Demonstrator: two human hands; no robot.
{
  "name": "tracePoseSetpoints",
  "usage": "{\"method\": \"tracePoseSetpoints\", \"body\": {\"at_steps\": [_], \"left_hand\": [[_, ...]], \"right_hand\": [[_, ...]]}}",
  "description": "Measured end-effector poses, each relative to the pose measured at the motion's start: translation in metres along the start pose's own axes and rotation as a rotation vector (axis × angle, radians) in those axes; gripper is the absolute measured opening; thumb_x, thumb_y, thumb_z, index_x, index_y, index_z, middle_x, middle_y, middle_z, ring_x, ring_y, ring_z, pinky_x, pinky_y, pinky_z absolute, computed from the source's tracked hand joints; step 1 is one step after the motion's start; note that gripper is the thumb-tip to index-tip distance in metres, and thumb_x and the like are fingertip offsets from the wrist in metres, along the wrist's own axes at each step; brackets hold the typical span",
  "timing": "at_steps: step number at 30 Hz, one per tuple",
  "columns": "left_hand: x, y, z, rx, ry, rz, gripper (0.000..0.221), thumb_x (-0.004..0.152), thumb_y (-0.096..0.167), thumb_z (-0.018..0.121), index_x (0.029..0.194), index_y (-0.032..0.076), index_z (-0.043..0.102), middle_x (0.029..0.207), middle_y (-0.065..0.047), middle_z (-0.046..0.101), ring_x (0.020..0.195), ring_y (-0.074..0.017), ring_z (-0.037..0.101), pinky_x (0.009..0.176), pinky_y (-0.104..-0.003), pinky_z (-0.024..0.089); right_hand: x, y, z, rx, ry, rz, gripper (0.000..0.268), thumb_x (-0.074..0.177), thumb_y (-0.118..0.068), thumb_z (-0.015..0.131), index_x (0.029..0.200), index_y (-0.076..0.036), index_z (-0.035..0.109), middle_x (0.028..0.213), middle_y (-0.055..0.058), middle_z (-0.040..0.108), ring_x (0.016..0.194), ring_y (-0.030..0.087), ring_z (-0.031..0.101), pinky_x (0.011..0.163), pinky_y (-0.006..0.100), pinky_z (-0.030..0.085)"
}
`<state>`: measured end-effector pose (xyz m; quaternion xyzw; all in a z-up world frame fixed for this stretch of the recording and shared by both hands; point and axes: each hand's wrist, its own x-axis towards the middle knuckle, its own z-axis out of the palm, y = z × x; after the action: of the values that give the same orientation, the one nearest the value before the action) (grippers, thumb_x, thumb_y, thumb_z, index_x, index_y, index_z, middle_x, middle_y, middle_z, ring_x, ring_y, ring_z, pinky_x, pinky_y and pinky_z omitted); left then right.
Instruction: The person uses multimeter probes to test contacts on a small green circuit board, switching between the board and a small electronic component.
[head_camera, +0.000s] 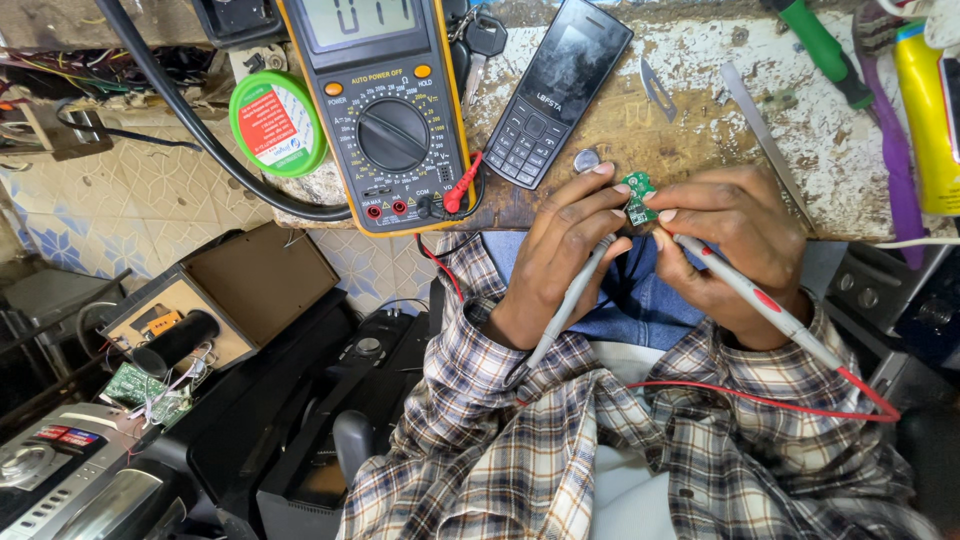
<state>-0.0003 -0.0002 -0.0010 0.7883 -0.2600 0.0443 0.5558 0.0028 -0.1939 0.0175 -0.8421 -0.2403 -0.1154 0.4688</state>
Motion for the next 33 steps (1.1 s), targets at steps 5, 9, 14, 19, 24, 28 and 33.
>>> {"method": "tracePoseSetpoints", "body": {"at_steps": [5, 9, 14, 19, 24, 28, 33], "left_hand": [[-0.001, -0.002, 0.001, -0.011, -0.002, -0.002, 0.023, 0.109, 0.013, 0.051, 0.118, -0.008, 0.057, 0.128, -0.026, 0.062, 0.133, -0.0463, 0.057, 0.119, -0.055, 0.05], [-0.002, -0.002, 0.001, -0.004, -0.004, -0.001, 0.023, 0.109, 0.012, 0.052, 0.12, -0.007, 0.057, 0.129, -0.026, 0.062, 0.134, -0.0463, 0.057, 0.119, -0.055, 0.05], [-0.004, -0.005, 0.001, -0.008, -0.011, 0.006, 0.024, 0.109, 0.013, 0.053, 0.12, -0.008, 0.057, 0.13, -0.027, 0.061, 0.134, -0.0466, 0.057, 0.119, -0.056, 0.05], [-0.005, -0.008, 0.002, -0.024, -0.003, 0.021, 0.023, 0.108, 0.011, 0.056, 0.12, -0.008, 0.057, 0.129, -0.027, 0.061, 0.133, -0.0477, 0.057, 0.118, -0.057, 0.052], [-0.005, -0.007, 0.0, -0.038, -0.013, 0.032, 0.023, 0.108, 0.01, 0.057, 0.121, -0.009, 0.056, 0.132, -0.028, 0.06, 0.133, -0.0498, 0.058, 0.118, -0.058, 0.053], [-0.005, -0.01, 0.0, -0.032, -0.008, 0.03, 0.023, 0.108, 0.011, 0.057, 0.121, -0.008, 0.057, 0.132, -0.027, 0.06, 0.132, -0.0492, 0.059, 0.117, -0.057, 0.054], [-0.005, -0.011, 0.0, -0.025, -0.033, 0.037, 0.024, 0.107, 0.011, 0.057, 0.118, -0.01, 0.058, 0.129, -0.028, 0.062, 0.13, -0.0503, 0.059, 0.116, -0.057, 0.054]], "right_hand": [[0.0, -0.003, 0.001, 0.053, 0.033, 0.051, 0.008, 0.102, 0.004, 0.063, 0.099, 0.007, 0.056, 0.108, 0.026, 0.073, 0.095, 0.041, 0.068, 0.093, 0.05, 0.055], [0.0, -0.003, 0.0, 0.052, 0.028, 0.061, 0.008, 0.103, 0.002, 0.062, 0.099, 0.007, 0.056, 0.107, 0.026, 0.073, 0.095, 0.041, 0.068, 0.093, 0.05, 0.056], [0.0, -0.003, 0.001, 0.043, 0.031, 0.065, 0.009, 0.103, 0.001, 0.061, 0.099, 0.006, 0.056, 0.106, 0.025, 0.073, 0.094, 0.041, 0.068, 0.091, 0.05, 0.056], [0.001, -0.003, 0.001, 0.044, 0.025, 0.067, 0.007, 0.102, 0.003, 0.062, 0.1, 0.006, 0.056, 0.106, 0.025, 0.073, 0.093, 0.04, 0.067, 0.09, 0.049, 0.056], [0.0, -0.001, 0.001, 0.066, 0.019, 0.065, 0.008, 0.102, -0.001, 0.06, 0.099, 0.006, 0.057, 0.104, 0.024, 0.073, 0.092, 0.04, 0.068, 0.09, 0.048, 0.056], [-0.001, 0.001, 0.001, 0.054, 0.015, 0.067, 0.011, 0.103, -0.004, 0.06, 0.099, 0.006, 0.057, 0.103, 0.024, 0.073, 0.09, 0.04, 0.067, 0.088, 0.048, 0.056], [-0.002, 0.004, -0.001, 0.053, -0.024, 0.056, 0.008, 0.101, 0.001, 0.062, 0.101, 0.005, 0.056, 0.104, 0.023, 0.073, 0.092, 0.039, 0.067, 0.089, 0.048, 0.056]]}}
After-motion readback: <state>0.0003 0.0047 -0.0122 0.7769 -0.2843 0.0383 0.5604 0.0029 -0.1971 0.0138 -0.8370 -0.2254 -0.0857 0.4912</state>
